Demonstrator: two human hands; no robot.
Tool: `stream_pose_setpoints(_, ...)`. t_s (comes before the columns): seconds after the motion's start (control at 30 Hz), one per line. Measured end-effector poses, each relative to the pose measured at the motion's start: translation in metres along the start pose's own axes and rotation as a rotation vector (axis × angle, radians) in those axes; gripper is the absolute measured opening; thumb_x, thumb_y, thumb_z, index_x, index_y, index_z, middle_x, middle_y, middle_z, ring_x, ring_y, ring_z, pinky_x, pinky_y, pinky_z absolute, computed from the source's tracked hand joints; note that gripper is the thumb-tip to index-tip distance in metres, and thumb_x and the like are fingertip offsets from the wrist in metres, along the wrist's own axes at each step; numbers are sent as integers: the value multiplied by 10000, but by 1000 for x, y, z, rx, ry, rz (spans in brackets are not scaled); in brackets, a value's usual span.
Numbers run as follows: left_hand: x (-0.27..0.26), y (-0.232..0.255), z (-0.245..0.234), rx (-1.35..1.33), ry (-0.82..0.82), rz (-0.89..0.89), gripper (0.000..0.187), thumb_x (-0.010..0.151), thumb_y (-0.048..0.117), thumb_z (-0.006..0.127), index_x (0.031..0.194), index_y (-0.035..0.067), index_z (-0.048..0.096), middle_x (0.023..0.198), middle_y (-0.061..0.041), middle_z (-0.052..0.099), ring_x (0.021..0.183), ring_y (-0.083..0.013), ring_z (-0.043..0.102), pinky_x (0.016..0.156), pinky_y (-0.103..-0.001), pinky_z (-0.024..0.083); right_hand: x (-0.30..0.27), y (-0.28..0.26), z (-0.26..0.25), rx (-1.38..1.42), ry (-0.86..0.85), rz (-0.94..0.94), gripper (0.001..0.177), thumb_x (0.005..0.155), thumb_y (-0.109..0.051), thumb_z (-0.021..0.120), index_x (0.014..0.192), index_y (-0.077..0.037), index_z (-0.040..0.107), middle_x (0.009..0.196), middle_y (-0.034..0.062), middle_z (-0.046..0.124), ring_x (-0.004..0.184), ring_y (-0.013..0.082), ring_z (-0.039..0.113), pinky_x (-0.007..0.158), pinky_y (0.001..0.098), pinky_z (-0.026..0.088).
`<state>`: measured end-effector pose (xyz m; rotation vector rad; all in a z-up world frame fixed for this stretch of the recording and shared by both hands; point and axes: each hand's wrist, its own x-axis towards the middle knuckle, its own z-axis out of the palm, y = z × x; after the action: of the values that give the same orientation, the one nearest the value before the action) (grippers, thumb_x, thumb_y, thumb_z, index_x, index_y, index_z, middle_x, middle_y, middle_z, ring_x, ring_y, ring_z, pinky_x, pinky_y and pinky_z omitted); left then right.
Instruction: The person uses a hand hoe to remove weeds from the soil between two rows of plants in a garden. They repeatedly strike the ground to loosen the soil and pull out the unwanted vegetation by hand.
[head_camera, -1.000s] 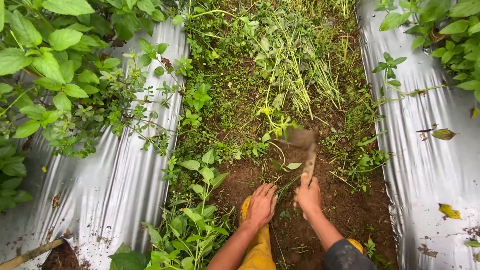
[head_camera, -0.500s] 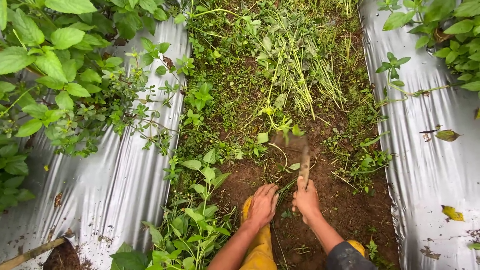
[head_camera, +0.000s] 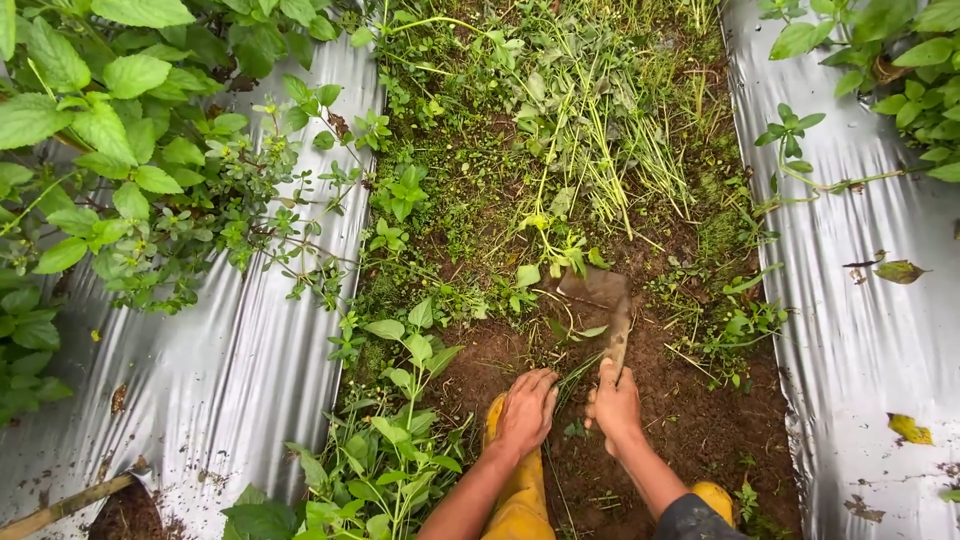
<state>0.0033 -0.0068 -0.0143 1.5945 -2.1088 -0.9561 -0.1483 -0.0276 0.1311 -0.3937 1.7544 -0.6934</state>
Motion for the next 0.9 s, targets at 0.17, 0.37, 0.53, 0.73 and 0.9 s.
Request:
stream_pose_setpoints(0.17, -1, -3, 2, -19, 40, 9, 424, 1075, 255, 390, 1386, 62, 604, 1397, -132, 621, 1312, -292, 543, 1144, -456, 397, -7, -4, -4, -115, -74, 2, 319, 1153, -335, 372, 1308, -89, 504, 664, 44, 513, 428, 139, 423, 334, 252, 392)
stream_pose_setpoints(0.37, -2, -3, 3, 0, 12, -8, 424, 1074, 246, 375, 1403, 82, 587, 1422, -128, 604, 1321, -301, 545, 1131, -475, 417, -15, 5, -1, -326, -158, -39, 388, 1131, -392, 336, 1274, -92, 537, 676, 28, 530, 483, 150, 464, 395, 262, 446)
stream_pose_setpoints(0.53, -6, 17, -22, -154, 211, 26, 343, 1049, 226, 477, 1325, 66, 602, 1395, -143, 572, 1239, -316, 573, 1007, -508, 533, -11, 66, 7, -434, -65, -106, 323, 1124, -383, 339, 1236, -133, 510, 666, 21, 556, 457, 138, 501, 367, 236, 456)
stream_pose_setpoints(0.73, -11, 20, -25, 96, 120, 24, 409, 1018, 172, 511, 1419, 91, 499, 1619, -211, 228, 1444, -415, 336, 1154, -588, 339, -47, 135, -4, -505, 15, -48, 405, 1011, -541, 368, 1080, -178, 532, 691, 82, 679, 600, 254, 663, 594, 409, 508)
stream_pose_setpoints(0.9, -4, 5, -7, 204, -176, -148, 571, 1077, 283, 284, 1619, 112, 222, 1705, -153, 87, 1558, -339, 148, 1252, -521, 56, -28, 83, 0, -215, 96, -100, 337, 1091, -411, 391, 1073, -95, 507, 728, 82, 620, 504, 178, 553, 397, 311, 483)
